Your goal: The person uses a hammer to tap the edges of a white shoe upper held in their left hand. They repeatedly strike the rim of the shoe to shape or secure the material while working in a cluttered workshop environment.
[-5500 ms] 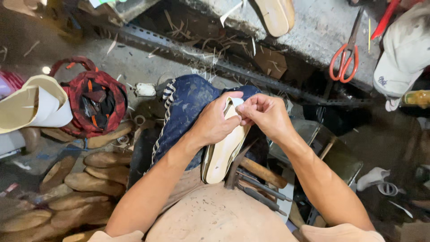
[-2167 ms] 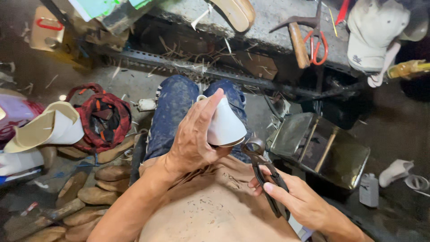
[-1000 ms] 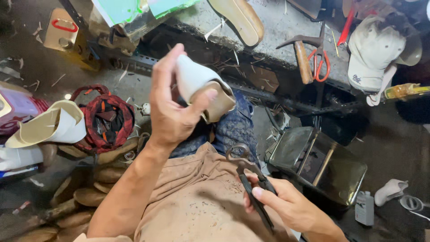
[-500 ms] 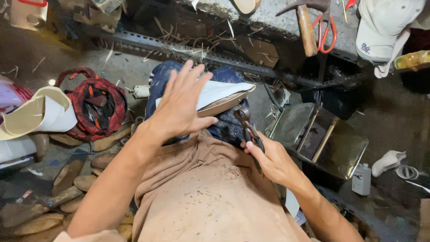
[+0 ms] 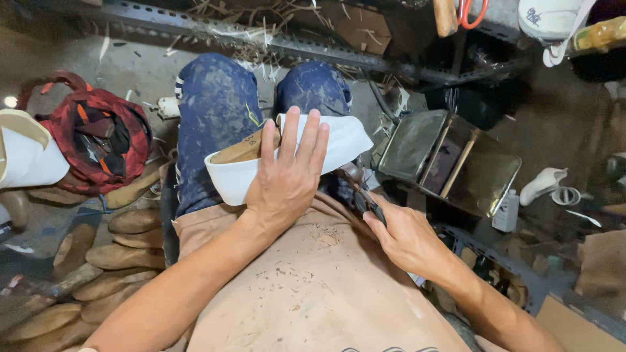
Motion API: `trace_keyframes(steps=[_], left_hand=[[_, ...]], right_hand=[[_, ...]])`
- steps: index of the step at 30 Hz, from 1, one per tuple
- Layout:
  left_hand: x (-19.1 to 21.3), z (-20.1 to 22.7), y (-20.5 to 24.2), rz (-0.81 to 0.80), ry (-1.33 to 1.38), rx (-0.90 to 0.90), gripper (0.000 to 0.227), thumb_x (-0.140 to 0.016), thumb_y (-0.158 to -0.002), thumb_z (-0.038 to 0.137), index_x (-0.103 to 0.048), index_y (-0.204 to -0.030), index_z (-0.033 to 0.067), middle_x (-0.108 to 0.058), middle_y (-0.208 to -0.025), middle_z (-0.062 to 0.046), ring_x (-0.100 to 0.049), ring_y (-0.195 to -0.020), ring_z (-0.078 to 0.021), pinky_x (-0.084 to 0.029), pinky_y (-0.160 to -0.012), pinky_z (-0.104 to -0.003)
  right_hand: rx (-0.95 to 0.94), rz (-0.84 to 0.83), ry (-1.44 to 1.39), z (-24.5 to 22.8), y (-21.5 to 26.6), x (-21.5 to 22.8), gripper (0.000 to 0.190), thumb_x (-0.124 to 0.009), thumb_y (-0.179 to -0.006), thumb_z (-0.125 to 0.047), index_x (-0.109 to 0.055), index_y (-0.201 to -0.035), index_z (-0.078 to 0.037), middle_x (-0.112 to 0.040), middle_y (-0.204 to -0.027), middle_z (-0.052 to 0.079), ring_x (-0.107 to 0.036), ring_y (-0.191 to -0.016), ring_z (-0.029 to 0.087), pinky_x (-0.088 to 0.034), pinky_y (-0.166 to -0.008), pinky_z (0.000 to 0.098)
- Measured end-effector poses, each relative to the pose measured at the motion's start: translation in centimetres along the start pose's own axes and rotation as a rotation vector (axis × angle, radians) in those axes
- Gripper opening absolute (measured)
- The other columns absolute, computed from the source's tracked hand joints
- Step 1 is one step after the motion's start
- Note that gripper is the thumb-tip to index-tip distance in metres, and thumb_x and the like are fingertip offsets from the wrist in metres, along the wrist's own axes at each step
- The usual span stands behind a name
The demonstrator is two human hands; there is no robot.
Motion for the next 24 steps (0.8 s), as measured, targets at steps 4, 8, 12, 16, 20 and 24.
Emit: trace_keyframes(steps=[4,8,12,16,20,24], left_hand=[[0.0,0.7,0.6,0.029,-0.079,-0.015,0.049,-0.044,-0.099,0.008,-0.053,-0.146,-0.0015,-0.051,-0.151,-0.026,-0.046,-0.140,-0.0469,-0.031,-0.113,-0.067],[0.2,0.4,0.7,0.042,-0.095,-0.004,0.049,-0.041,-0.099,0.006,-0.054,-0.146,-0.0010,-0.052,-0.151,-0.025,-0.046,-0.141,-0.0454,-0.031,-0.113,-0.066],[0.0,-0.6,0.3,0.069,-0.017,0.017,0.046,-0.041,-0.100,0.004,-0.056,-0.142,-0.0028,-0.053,-0.148,-0.026,-0.049,-0.137,-0.0479,-0.036,-0.111,-0.065],[0.4,-1.3,-0.1,0.048,0.055,-0.015,0.044,-0.048,-0.097,0.006,-0.059,-0.139,-0.0037,-0.057,-0.142,-0.027,-0.052,-0.133,-0.0486,-0.035,-0.111,-0.064],[-0.8,-2.9,-1.0,-0.028,0.231,0.011,0.059,-0.067,-0.085,0.024,-0.060,-0.137,-0.0037,-0.062,-0.134,-0.026,-0.054,-0.127,-0.0487,-0.037,-0.109,-0.064],[-2.8,-5.2,-1.8,-0.227,0.494,0.101,0.075,-0.074,-0.083,0.045,-0.055,-0.146,0.0090,-0.065,-0.130,-0.018,-0.057,-0.124,-0.0451,-0.038,-0.106,-0.067]], right_hand=[[-0.018,-0.033,0.060,-0.3,0.2,-0.4,0.046,-0.047,-0.101,-0.031,-0.054,-0.141,-0.010,-0.075,-0.109,0.022,-0.070,-0.106,0.044,-0.054,-0.091,0.0577],[-0.001,-0.011,0.047,-0.8,0.4,-0.7,0.045,-0.048,-0.101,-0.031,-0.055,-0.140,-0.011,-0.076,-0.108,0.019,-0.071,-0.104,0.043,-0.054,-0.090,0.0565],[0.008,0.015,-0.090,1.6,0.3,-2.4,0.032,-0.048,-0.101,-0.035,-0.064,-0.125,-0.020,-0.073,-0.071,0.004,-0.074,-0.083,0.031,-0.057,-0.078,0.0482],[0.030,0.021,-0.075,1.3,0.9,-1.6,0.021,-0.051,-0.098,-0.027,-0.067,-0.106,-0.016,-0.072,-0.061,0.007,-0.072,-0.077,0.034,-0.056,-0.074,0.0487],[0.086,0.117,-0.121,0.1,0.0,-0.8,0.021,-0.053,-0.098,-0.027,-0.065,-0.087,-0.014,-0.071,-0.057,0.007,-0.072,-0.071,0.033,-0.056,-0.071,0.0458],[0.167,0.228,-0.149,-1.0,-1.8,0.0,0.027,-0.050,-0.103,-0.029,-0.062,-0.083,-0.016,-0.068,-0.053,0.004,-0.067,-0.061,0.028,-0.056,-0.067,0.0406]])
Point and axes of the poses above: each hand's wrist, its own y-axis away from the middle knuckle, its own x-axis out of the back of the hand, z = x × y, the point moved 2 cm from there along -y, towards the middle knuckle
